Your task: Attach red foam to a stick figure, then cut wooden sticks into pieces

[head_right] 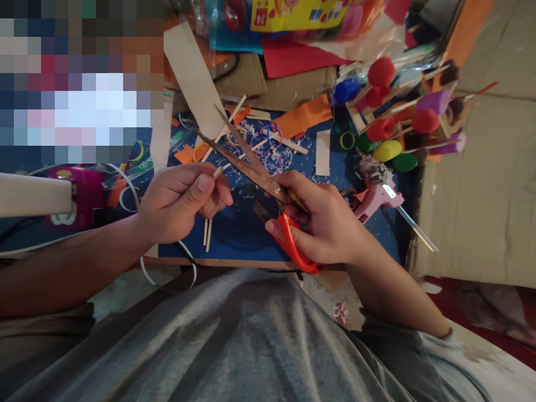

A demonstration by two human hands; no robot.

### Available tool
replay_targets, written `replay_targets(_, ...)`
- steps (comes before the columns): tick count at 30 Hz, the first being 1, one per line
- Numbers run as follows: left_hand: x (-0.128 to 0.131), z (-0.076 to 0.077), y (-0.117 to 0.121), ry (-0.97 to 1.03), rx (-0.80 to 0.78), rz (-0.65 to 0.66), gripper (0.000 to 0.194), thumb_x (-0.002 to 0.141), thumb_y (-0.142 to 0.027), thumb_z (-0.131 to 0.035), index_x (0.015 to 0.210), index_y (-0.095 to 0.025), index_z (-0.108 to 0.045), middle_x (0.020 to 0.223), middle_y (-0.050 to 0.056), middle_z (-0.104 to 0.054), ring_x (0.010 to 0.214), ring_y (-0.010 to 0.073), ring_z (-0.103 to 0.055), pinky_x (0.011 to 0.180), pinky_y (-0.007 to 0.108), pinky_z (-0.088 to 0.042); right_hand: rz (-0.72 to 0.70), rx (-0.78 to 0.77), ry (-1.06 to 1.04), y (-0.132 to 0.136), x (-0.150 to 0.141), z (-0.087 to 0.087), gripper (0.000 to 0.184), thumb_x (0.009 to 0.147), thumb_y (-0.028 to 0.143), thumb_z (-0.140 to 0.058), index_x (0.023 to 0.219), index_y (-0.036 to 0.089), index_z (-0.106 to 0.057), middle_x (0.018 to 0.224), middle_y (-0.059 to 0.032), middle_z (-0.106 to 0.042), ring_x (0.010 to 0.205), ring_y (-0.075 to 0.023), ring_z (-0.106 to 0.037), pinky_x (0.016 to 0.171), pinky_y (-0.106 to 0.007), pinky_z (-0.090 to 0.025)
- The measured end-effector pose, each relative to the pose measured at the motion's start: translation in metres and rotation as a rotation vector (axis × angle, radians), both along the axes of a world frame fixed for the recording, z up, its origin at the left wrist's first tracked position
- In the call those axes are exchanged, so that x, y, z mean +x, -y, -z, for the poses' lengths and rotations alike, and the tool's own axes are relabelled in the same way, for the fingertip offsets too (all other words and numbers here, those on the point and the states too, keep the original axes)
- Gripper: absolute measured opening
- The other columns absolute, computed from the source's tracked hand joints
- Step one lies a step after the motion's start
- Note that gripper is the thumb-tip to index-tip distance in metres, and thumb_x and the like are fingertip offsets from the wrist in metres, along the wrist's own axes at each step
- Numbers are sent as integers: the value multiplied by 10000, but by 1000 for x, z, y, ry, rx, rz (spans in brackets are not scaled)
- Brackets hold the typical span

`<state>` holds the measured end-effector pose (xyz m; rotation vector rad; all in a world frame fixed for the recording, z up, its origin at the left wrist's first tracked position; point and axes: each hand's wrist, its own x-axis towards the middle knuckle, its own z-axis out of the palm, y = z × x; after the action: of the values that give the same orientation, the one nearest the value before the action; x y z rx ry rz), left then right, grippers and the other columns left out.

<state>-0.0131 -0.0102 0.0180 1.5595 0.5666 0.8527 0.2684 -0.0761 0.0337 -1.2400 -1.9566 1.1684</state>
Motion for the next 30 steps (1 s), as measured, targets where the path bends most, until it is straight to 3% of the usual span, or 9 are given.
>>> replay_targets(4, -1, 1, 1, 17, -12, 12, 449, 1194, -552, -631, 933, -221, -789, 667, -6, -657, 485, 99, -539, 452, 260, -406, 0, 141, 74, -5, -8, -7, 338, 1020, 489, -811, 1191, 261, -629, 684, 101, -508, 522, -124, -391, 508, -301, -311)
replay_targets(6, -1, 1, 1, -17, 22, 9, 458, 1199, -556, -617, 940, -226, -801, 629, -9, -632, 483, 112, -542, 451, 266, -412, -36, 152, 91, -6, -11, -10, 339, 1034, 508, -787, 1174, 256, -608, 680, 105, -504, 505, -119, -366, 503, -298, -308)
replay_targets(8, -1, 1, 0, -53, 87, 3, 469, 1202, -546, -610, 931, -221, -813, 689, 20, -710, 524, 122, -593, 473, 267, -443, -57, 123, 107, -6, -12, -10, 371, 1037, 556, -779, 1155, 257, -594, 678, 100, -515, 495, -120, -350, 509, -304, -320)
replay_targets(12, 1, 2, -3, -55, 207, 52, 437, 1188, -513, -659, 930, -202, -825, 916, 82, -862, 747, 150, -773, 603, 237, -554, -82, 84, 109, -4, -11, -7, 498, 1008, 675, -799, 1169, 245, -607, 680, 76, -568, 519, -144, -456, 540, -311, -346)
replay_targets(15, 0, 4, -4, -53, 273, 79, 346, 1199, -399, -650, 982, -197, -829, 921, 67, -873, 813, 148, -821, 693, 217, -595, -127, 80, 97, -4, -10, -4, 636, 972, 775, -795, 1222, 216, -624, 774, 34, -661, 580, -165, -558, 579, -313, -384)
replay_targets(18, -1, 6, -5, -75, 333, 72, 300, 1196, -342, -642, 1008, -201, -828, 883, 50, -859, 760, 140, -807, 679, 220, -586, -134, 80, 103, -4, -10, -2, 676, 971, 810, -776, 1238, 208, -628, 823, 16, -695, 602, -168, -575, 589, -314, -395)
replay_targets(23, -2, 4, -7, -109, 360, 84, 331, 1199, -394, -639, 1016, -212, -846, 930, 69, -878, 822, 161, -834, 709, 231, -602, -123, 112, 109, -3, -12, -4, 577, 1031, 726, -763, 1210, 196, -622, 790, 21, -671, 568, -153, -535, 568, -320, -379)
replay_targets(30, -4, 0, -8, -146, 418, 103, 302, 1214, -319, -608, 1063, -191, -836, 949, 49, -881, 865, 148, -858, 767, 200, -622, -125, 138, 106, -2, -13, -7, 376, 1063, 563, -736, 1107, 220, -589, 707, 79, -555, 522, -123, -446, 555, -302, -343)
